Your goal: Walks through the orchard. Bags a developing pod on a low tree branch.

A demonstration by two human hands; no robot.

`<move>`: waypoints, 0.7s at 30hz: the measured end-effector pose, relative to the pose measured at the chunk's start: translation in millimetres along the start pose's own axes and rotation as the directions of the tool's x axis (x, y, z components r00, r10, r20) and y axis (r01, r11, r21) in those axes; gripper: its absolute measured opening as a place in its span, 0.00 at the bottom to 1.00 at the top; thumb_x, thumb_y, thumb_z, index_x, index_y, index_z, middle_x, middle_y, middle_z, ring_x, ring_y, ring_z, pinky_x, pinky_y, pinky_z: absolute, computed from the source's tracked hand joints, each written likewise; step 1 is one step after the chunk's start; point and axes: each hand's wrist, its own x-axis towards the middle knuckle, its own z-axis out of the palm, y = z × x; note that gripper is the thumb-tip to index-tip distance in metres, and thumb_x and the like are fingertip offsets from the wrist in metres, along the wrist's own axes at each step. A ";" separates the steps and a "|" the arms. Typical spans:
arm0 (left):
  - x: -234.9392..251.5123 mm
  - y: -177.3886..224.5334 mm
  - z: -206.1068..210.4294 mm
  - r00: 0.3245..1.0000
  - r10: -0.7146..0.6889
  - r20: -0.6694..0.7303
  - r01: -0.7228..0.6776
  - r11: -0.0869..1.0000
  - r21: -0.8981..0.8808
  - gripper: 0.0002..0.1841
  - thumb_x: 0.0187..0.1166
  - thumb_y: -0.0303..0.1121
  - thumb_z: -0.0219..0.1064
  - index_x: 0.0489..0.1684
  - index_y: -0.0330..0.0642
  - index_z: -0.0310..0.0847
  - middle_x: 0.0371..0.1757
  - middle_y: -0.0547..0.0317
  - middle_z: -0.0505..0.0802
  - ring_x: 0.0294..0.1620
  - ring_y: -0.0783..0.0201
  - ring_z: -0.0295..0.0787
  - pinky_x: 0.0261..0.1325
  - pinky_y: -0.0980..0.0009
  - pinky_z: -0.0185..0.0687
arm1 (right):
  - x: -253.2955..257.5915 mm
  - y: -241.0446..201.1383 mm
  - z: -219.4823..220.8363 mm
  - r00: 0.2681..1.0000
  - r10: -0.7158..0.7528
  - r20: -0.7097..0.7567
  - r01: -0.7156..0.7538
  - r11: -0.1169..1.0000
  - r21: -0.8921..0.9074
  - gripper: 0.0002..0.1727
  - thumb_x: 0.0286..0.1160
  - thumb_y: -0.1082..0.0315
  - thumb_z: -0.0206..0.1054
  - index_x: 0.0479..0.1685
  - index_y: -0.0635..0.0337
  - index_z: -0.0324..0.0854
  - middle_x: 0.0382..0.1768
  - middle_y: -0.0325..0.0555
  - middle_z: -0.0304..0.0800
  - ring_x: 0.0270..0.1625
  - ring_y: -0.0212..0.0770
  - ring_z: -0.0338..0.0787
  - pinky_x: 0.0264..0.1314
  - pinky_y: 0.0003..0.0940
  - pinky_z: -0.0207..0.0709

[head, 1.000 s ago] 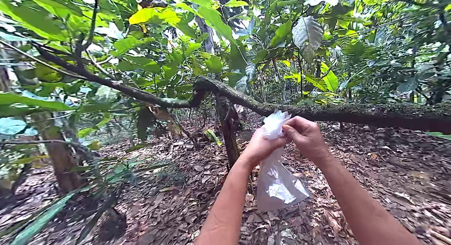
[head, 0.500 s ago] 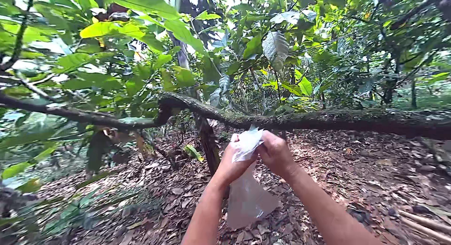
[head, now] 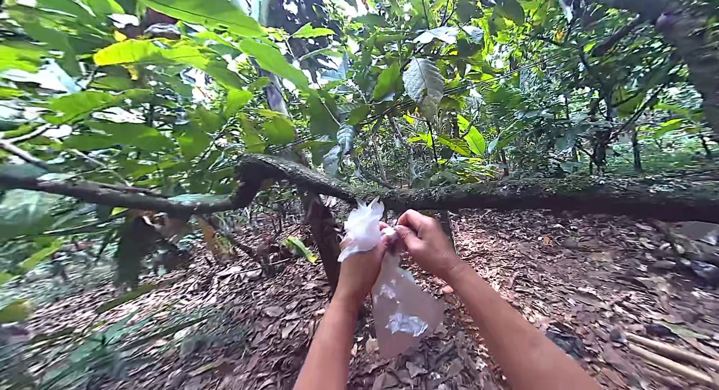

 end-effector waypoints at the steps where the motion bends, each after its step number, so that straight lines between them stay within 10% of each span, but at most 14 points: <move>1: -0.1 -1.7 1.1 1.000 -0.009 -0.015 0.008 0.999 -0.049 0.08 0.73 0.31 0.74 0.45 0.39 0.88 0.40 0.66 0.94 0.43 0.77 0.89 0.55 0.74 0.86 | -0.3 0.7 0.1 1.000 0.007 0.007 -0.007 1.000 0.012 0.10 0.83 0.69 0.59 0.40 0.67 0.83 0.26 0.43 0.85 0.28 0.32 0.84 0.38 0.31 0.81; 6: -0.3 1.0 4.8 0.999 -0.051 -0.020 0.047 0.987 -0.152 0.04 0.75 0.27 0.73 0.42 0.40 0.91 0.37 0.66 0.95 0.40 0.76 0.91 0.52 0.75 0.88 | -9.4 -1.2 2.6 0.999 0.052 -0.013 -0.051 0.993 0.110 0.09 0.83 0.69 0.60 0.44 0.65 0.83 0.25 0.39 0.87 0.25 0.30 0.86 0.33 0.28 0.83; 10: -3.1 5.8 12.8 0.992 -0.086 -0.088 0.070 0.982 -0.174 0.03 0.76 0.25 0.71 0.40 0.37 0.90 0.35 0.64 0.94 0.39 0.76 0.90 0.51 0.76 0.87 | -24.7 2.4 14.2 0.981 -0.141 -0.135 0.116 0.978 -0.175 0.13 0.76 0.67 0.67 0.55 0.63 0.86 0.31 0.39 0.93 0.31 0.30 0.91 0.39 0.28 0.87; 21: -12.4 20.0 19.5 0.960 -0.225 -0.164 0.205 0.970 -0.132 0.06 0.73 0.26 0.75 0.43 0.35 0.89 0.39 0.59 0.94 0.45 0.73 0.91 0.57 0.74 0.86 | -19.3 12.9 20.9 0.929 -0.254 -0.270 0.160 0.932 -0.326 0.09 0.72 0.64 0.65 0.32 0.57 0.89 0.21 0.37 0.86 0.24 0.31 0.85 0.28 0.32 0.79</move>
